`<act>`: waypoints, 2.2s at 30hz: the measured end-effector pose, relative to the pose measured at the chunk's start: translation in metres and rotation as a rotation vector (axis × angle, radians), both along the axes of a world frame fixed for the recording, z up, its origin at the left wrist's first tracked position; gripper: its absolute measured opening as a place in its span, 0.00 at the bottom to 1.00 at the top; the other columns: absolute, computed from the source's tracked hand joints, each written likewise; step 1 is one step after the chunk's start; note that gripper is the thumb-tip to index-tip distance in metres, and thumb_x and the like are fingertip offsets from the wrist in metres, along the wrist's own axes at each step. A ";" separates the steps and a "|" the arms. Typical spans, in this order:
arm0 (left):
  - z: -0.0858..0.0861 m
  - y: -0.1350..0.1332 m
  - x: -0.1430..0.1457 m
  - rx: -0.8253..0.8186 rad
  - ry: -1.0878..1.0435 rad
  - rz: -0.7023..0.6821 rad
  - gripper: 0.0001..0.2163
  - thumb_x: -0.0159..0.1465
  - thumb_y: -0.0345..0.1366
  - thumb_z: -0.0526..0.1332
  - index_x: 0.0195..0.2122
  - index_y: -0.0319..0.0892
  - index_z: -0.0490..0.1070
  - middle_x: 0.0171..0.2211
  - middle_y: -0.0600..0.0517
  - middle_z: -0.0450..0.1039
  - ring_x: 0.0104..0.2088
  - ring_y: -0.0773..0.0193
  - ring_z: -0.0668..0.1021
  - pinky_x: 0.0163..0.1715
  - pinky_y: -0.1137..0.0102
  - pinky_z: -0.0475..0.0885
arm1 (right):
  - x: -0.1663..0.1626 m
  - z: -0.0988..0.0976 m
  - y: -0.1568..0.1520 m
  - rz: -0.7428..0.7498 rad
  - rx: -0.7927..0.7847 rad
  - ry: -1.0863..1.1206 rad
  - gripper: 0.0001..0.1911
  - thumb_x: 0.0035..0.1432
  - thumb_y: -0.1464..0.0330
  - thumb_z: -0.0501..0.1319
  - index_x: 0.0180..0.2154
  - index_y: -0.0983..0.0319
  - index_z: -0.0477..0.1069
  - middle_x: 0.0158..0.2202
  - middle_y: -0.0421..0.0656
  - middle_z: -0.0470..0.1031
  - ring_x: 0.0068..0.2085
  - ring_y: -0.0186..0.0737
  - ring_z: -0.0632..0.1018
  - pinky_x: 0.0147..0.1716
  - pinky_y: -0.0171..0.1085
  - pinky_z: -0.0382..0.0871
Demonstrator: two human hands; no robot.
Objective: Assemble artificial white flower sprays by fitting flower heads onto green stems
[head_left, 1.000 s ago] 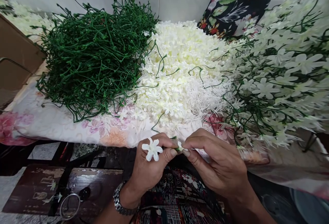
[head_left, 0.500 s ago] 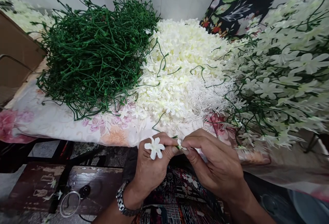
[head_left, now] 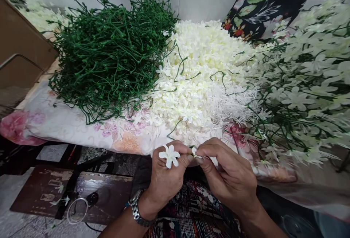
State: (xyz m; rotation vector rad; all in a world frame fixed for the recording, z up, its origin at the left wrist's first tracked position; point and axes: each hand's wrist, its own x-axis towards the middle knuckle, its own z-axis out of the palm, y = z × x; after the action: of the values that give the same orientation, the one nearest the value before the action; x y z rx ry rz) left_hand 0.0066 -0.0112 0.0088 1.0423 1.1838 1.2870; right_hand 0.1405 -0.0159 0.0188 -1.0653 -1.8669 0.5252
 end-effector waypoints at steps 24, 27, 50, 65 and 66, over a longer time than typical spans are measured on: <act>0.021 0.007 -0.011 0.076 -0.112 -0.147 0.14 0.50 0.43 0.68 0.16 0.39 0.70 0.18 0.54 0.64 0.21 0.69 0.66 0.22 0.72 0.60 | 0.011 0.020 0.011 0.162 0.038 -0.046 0.06 0.61 0.69 0.54 0.40 0.58 0.68 0.29 0.40 0.75 0.27 0.30 0.76 0.26 0.25 0.70; 0.017 0.005 -0.014 0.171 -0.142 -0.193 0.12 0.54 0.42 0.67 0.20 0.39 0.74 0.19 0.54 0.66 0.22 0.69 0.67 0.23 0.72 0.61 | 0.010 0.025 0.009 0.179 -0.001 -0.028 0.06 0.61 0.71 0.55 0.40 0.58 0.68 0.28 0.38 0.73 0.26 0.27 0.74 0.26 0.25 0.68; 0.004 0.013 -0.020 0.490 0.216 -0.250 0.12 0.62 0.37 0.60 0.23 0.39 0.72 0.19 0.53 0.68 0.21 0.68 0.69 0.21 0.72 0.63 | 0.007 0.006 0.012 0.177 -0.141 -0.045 0.07 0.59 0.75 0.53 0.29 0.61 0.63 0.24 0.37 0.67 0.24 0.29 0.69 0.24 0.30 0.63; 0.002 0.008 -0.020 0.350 0.216 -0.204 0.08 0.60 0.32 0.60 0.24 0.39 0.73 0.21 0.53 0.67 0.23 0.67 0.70 0.24 0.71 0.65 | 0.012 0.016 0.005 0.106 0.037 -0.056 0.07 0.56 0.74 0.60 0.38 0.63 0.69 0.33 0.42 0.69 0.33 0.33 0.73 0.30 0.32 0.69; 0.002 0.008 -0.020 0.359 0.224 -0.210 0.08 0.60 0.31 0.59 0.25 0.39 0.73 0.21 0.53 0.68 0.23 0.67 0.70 0.24 0.72 0.65 | 0.012 0.015 0.005 0.115 0.015 -0.050 0.06 0.56 0.75 0.60 0.38 0.63 0.69 0.32 0.42 0.70 0.32 0.32 0.73 0.30 0.32 0.69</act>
State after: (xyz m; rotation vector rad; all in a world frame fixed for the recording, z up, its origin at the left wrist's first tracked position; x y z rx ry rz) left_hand -0.0136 -0.0036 0.0106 1.5642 0.9921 1.2654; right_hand 0.1525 -0.0109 0.0338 -0.9730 -1.9814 0.5543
